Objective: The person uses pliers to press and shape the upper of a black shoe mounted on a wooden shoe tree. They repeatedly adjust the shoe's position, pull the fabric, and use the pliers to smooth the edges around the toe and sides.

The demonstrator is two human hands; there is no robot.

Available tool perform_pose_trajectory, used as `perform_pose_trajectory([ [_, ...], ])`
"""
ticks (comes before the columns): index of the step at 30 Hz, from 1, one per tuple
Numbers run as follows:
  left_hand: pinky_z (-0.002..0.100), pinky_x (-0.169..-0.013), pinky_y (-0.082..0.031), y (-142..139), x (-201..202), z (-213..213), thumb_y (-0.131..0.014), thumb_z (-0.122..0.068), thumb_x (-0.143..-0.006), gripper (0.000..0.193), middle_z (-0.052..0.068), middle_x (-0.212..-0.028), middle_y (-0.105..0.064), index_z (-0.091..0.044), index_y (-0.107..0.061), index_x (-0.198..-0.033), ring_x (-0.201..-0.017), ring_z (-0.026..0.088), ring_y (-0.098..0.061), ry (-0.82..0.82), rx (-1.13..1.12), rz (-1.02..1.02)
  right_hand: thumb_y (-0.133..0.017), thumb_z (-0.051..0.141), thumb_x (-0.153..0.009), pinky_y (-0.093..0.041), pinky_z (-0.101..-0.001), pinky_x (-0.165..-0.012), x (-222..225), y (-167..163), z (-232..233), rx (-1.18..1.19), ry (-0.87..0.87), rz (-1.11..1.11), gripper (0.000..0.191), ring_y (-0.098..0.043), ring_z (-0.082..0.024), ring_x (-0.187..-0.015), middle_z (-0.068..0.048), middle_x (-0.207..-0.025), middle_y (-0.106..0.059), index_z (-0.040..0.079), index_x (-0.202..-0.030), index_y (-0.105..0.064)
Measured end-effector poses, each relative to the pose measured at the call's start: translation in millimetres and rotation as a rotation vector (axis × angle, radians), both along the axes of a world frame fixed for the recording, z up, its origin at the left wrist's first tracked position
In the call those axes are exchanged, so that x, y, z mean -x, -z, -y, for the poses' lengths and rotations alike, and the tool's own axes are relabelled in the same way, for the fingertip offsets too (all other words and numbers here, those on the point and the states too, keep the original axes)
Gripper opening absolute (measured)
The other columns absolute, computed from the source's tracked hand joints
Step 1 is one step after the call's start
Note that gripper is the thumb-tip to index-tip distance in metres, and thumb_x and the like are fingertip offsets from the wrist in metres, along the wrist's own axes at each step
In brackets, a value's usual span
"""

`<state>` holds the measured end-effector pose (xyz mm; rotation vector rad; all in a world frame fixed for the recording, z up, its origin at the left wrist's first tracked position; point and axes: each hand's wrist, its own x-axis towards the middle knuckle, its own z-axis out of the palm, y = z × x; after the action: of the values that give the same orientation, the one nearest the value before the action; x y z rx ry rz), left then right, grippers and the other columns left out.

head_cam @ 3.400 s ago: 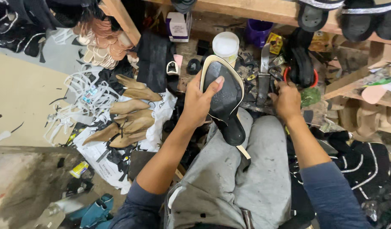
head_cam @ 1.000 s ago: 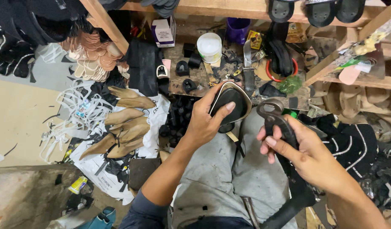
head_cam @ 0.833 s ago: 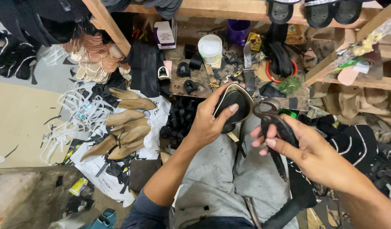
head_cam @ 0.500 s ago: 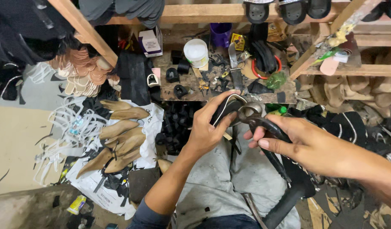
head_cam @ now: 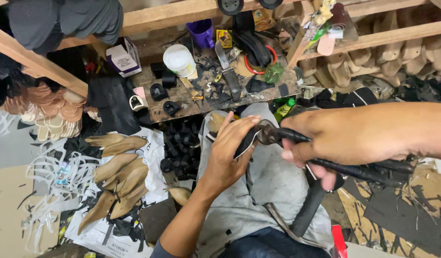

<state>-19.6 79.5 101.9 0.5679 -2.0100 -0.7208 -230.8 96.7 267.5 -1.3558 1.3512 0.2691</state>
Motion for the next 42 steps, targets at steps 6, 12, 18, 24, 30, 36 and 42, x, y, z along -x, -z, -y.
perform_pose_trajectory([
  [6,0.04,-0.118,-0.048,-3,-13,21,-0.073,0.006,-0.091,0.053,0.012,-0.141,-0.065,-0.003,-0.056,-0.14,-0.133,0.03,-0.065,-0.053,-0.118,-0.175,-0.056,0.045,-0.103,-0.054,-0.0329,-0.052,-40,9,-7,0.221,0.181,-0.237,0.027,-0.062,-0.019,-0.051,-0.011,-0.069,-0.063,0.031,-0.111,-0.035],
  [12,0.035,-0.114,-0.052,-4,-32,37,-0.067,0.01,-0.092,0.052,0.013,-0.142,-0.066,-0.003,-0.057,-0.141,-0.132,0.025,-0.066,-0.065,-0.248,-0.271,-0.058,0.021,-0.098,-0.049,-0.0399,-0.056,-83,80,-15,0.907,0.259,0.189,0.023,-0.063,-0.03,-0.061,-0.014,-0.071,-0.062,0.002,-0.101,-0.046],
  [18,0.036,-0.12,-0.048,5,-45,41,-0.06,0.016,-0.088,0.057,0.016,-0.144,-0.064,-0.001,-0.055,-0.142,-0.138,0.027,-0.063,-0.092,-0.205,-0.283,-0.057,0.012,-0.098,-0.05,-0.0465,-0.064,-104,121,-16,1.045,0.357,0.289,0.019,-0.064,-0.044,-0.074,-0.023,-0.083,-0.065,0.0,-0.105,-0.044],
  [24,0.035,-0.118,-0.048,4,-39,37,-0.056,0.017,-0.088,0.062,0.016,-0.143,-0.064,-0.001,-0.049,-0.147,-0.136,0.026,-0.063,-0.147,-0.212,-0.249,-0.059,0.015,-0.097,-0.046,-0.0579,-0.062,-98,124,-23,0.956,0.292,0.102,0.027,-0.061,-0.054,-0.077,-0.03,-0.084,-0.065,0.001,-0.11,-0.041],
  [30,0.029,-0.115,-0.045,-19,-63,38,-0.051,0.006,-0.086,0.061,0.011,-0.139,-0.065,0.003,-0.054,-0.147,-0.129,0.019,-0.061,0.199,-0.583,-0.349,-0.06,0.015,-0.095,-0.045,-0.0607,-0.061,-107,128,-23,1.03,0.291,0.102,0.03,-0.061,-0.055,-0.075,-0.03,-0.082,-0.066,0.001,-0.114,-0.041],
  [36,0.028,-0.094,-0.054,-15,-73,44,-0.055,-0.002,-0.099,0.045,0.012,-0.118,-0.073,0.01,-0.064,-0.141,-0.103,0.015,-0.067,0.171,-0.923,-0.384,-0.06,0.017,-0.096,-0.045,-0.0612,-0.064,-112,136,-33,1.026,0.261,0.099,0.026,-0.061,-0.054,-0.078,-0.029,-0.088,-0.065,0.001,-0.106,-0.042],
  [42,0.028,-0.101,-0.053,-25,-59,48,-0.048,0.002,-0.099,0.047,0.01,-0.122,-0.073,0.001,-0.051,-0.146,-0.111,0.013,-0.069,-0.115,-0.355,-0.132,-0.055,0.0,-0.09,-0.049,-0.0493,-0.073,-86,140,-25,1.144,0.088,0.169,0.015,-0.06,-0.049,-0.084,-0.025,-0.093,-0.06,0.002,-0.1,-0.045],
])
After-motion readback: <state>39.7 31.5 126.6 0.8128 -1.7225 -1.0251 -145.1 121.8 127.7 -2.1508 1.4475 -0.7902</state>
